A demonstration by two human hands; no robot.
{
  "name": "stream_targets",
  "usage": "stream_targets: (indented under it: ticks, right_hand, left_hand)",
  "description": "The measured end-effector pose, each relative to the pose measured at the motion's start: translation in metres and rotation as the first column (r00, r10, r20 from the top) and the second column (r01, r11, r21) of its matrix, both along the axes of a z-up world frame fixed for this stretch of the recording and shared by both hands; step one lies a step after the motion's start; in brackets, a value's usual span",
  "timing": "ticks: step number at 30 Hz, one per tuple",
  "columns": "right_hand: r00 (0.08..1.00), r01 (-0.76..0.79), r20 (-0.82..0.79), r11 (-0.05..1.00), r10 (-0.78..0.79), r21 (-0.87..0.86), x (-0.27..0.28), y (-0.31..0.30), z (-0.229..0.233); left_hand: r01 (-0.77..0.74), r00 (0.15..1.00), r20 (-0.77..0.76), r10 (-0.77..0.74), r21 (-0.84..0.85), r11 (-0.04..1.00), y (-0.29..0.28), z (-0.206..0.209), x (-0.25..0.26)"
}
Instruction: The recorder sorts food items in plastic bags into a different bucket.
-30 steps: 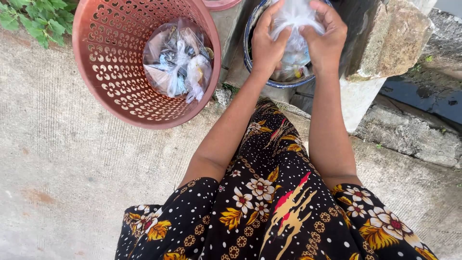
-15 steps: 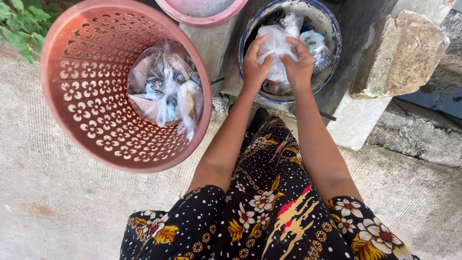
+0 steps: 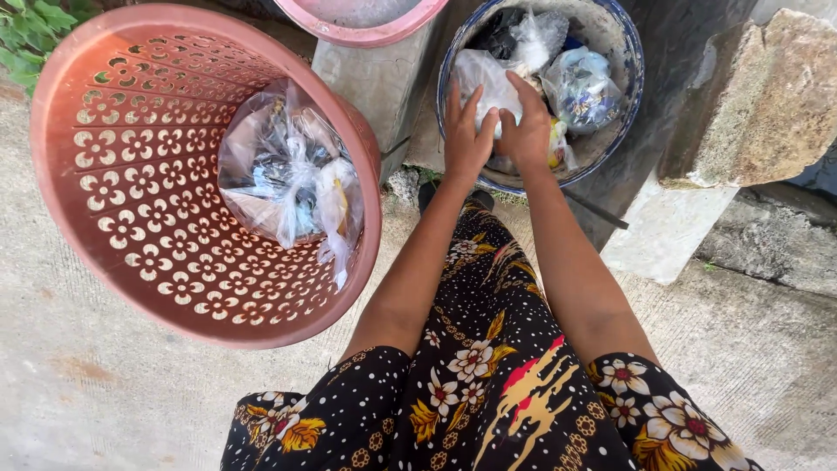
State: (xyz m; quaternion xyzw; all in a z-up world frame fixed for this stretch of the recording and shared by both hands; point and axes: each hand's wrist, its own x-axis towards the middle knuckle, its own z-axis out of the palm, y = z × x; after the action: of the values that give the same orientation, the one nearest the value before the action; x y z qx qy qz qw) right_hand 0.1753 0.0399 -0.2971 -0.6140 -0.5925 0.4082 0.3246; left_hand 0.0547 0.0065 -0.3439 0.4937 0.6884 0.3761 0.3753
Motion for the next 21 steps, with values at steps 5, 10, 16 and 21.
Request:
stream_targets:
  ticks: [5, 10, 16, 21]
  right_hand:
    - [0.956, -0.161, 0.259, 0.984, 0.136, 0.079, -0.002, -0.023, -0.042]
    - [0.836, -0.255, 0.47, 0.959, 0.283, -0.125, 0.0, -0.029, -0.065]
    - [0.759, -0.264, 0.498, 0.897, 0.42, -0.354, -0.003, -0.016, -0.05]
    - [0.839, -0.22, 0.444, 0.942, 0.316, -0.255, -0.001, -0.014, -0.046]
  left_hand:
    - [0.043, 0.999, -0.017, -0.046, -0.13, 0.991, -0.013, -0.045, 0.007]
    - [0.089, 0.993, 0.105, -0.061, -0.285, 0.954, -0.007, -0.067, 0.013]
    - [0.089, 0.994, 0.091, -0.062, -0.341, 0.936, -0.001, -0.082, 0.021]
    - [0.068, 0.988, 0.15, -0.025, -0.29, 0.955, -0.001, -0.04, 0.014]
